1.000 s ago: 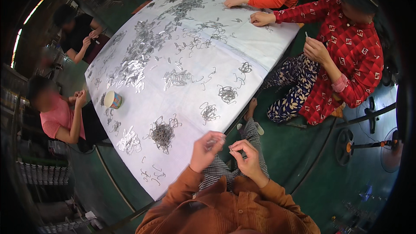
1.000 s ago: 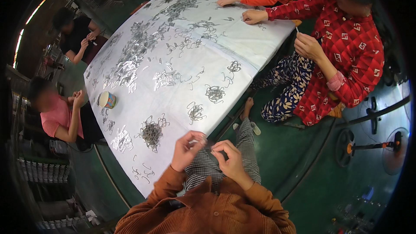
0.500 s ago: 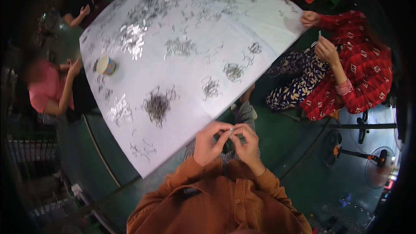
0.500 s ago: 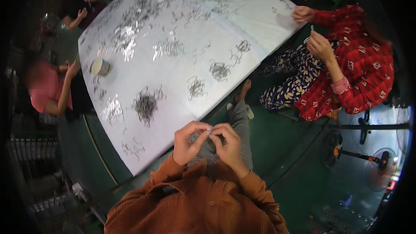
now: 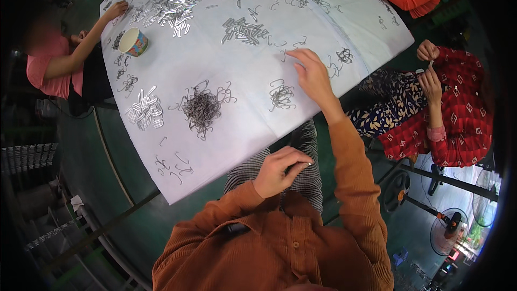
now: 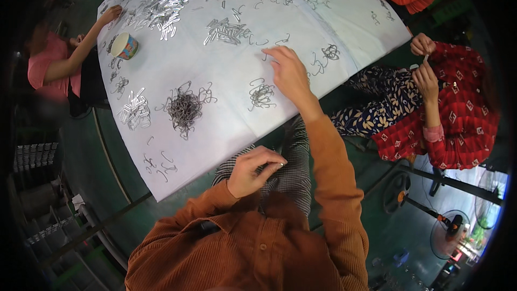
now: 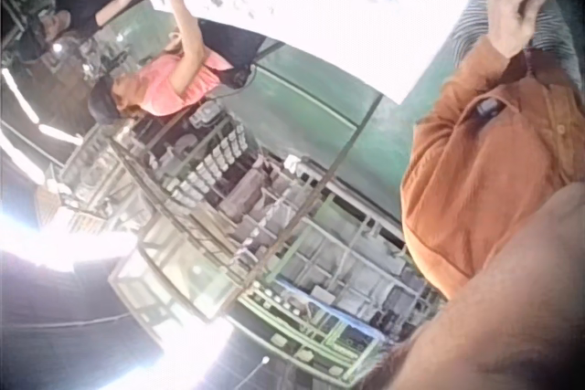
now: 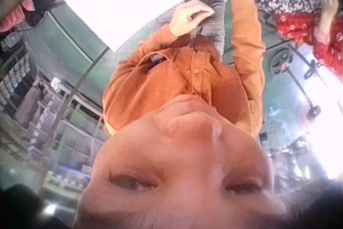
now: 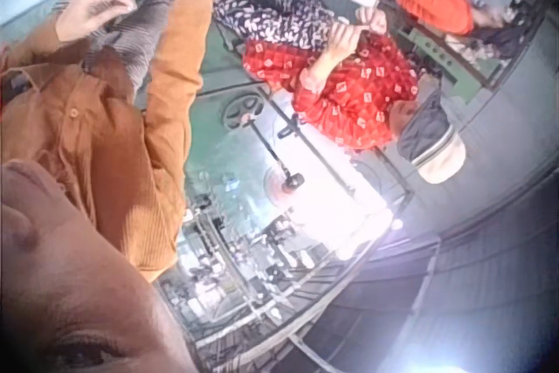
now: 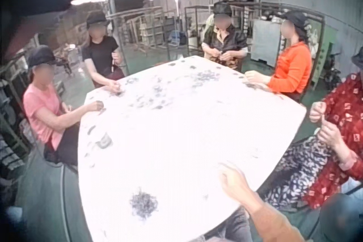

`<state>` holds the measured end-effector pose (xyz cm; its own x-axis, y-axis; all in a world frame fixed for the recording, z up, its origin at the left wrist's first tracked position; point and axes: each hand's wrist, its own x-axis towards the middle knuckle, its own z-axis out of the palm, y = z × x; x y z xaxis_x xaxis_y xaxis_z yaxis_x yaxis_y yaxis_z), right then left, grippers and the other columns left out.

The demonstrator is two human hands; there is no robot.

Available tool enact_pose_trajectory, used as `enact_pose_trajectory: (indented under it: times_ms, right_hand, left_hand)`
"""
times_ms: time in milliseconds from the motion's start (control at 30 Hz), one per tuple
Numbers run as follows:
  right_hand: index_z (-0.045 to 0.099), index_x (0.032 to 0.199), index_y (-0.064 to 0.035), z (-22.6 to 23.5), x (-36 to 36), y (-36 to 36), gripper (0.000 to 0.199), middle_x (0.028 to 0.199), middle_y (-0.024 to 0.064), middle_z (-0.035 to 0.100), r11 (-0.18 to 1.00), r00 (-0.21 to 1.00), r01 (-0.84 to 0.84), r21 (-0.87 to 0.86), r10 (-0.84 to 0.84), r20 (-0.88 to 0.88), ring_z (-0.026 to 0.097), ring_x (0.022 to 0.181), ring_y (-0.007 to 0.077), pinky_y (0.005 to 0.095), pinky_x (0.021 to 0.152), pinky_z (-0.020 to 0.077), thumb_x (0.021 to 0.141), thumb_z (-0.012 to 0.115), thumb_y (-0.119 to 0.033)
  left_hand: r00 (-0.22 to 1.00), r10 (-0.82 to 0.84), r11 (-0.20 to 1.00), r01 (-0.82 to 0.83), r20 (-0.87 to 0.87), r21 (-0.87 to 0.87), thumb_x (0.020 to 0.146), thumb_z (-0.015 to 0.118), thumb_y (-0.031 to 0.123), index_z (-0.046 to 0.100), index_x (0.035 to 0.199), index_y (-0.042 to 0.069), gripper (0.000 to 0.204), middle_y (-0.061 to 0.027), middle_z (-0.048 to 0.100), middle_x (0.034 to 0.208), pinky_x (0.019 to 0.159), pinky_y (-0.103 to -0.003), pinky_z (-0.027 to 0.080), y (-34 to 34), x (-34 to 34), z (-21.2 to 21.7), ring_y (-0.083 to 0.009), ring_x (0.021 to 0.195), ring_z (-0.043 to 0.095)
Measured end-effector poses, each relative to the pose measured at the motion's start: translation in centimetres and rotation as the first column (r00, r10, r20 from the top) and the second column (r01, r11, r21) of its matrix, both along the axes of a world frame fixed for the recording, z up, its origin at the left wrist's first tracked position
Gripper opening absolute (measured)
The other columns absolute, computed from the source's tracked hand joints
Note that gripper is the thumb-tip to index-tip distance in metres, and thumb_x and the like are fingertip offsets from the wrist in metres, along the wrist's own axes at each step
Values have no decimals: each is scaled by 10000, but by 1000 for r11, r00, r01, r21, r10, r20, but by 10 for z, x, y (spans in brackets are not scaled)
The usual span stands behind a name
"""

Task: The person sits at a low table and repeatedly picks up small metal wire pieces and cylindrical components. They manipulate the wires with their fingers, likely bending or attaching them to the cylinders, and place the finished units into a small container on the table.

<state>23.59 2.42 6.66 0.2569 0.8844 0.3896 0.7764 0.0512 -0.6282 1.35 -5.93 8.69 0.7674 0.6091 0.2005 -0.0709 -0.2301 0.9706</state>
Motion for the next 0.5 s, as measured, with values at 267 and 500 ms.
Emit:
enact_pose_trajectory:
  times_ms: [267, 500]
  right_hand:
    - [705, 1063, -113, -51, 20, 96, 380, 1227, 62, 615, 992, 879, -8, -127, 67, 473, 517, 1191, 262, 380, 954, 433, 754, 571, 63]
    - [673, 1104, -64, -30, 67, 140, 376, 1198, 106, 627, 971, 929, 103, -215, -17, 370, 564, 1139, 314, 384, 944, 474, 780, 533, 66]
  left_hand:
    - [997, -71, 997, 71, -4, -33, 831, 697, 9, 690, 967, 69, 149, -61, 683, 932, 722, -323, 531, 15, -3, -17, -230, 834, 640]
    - [992, -117, 993, 118, 48, -19, 836, 668, 25, 672, 979, 86, 156, -46, 655, 913, 687, -342, 514, 35, -1, -42, -259, 815, 617]
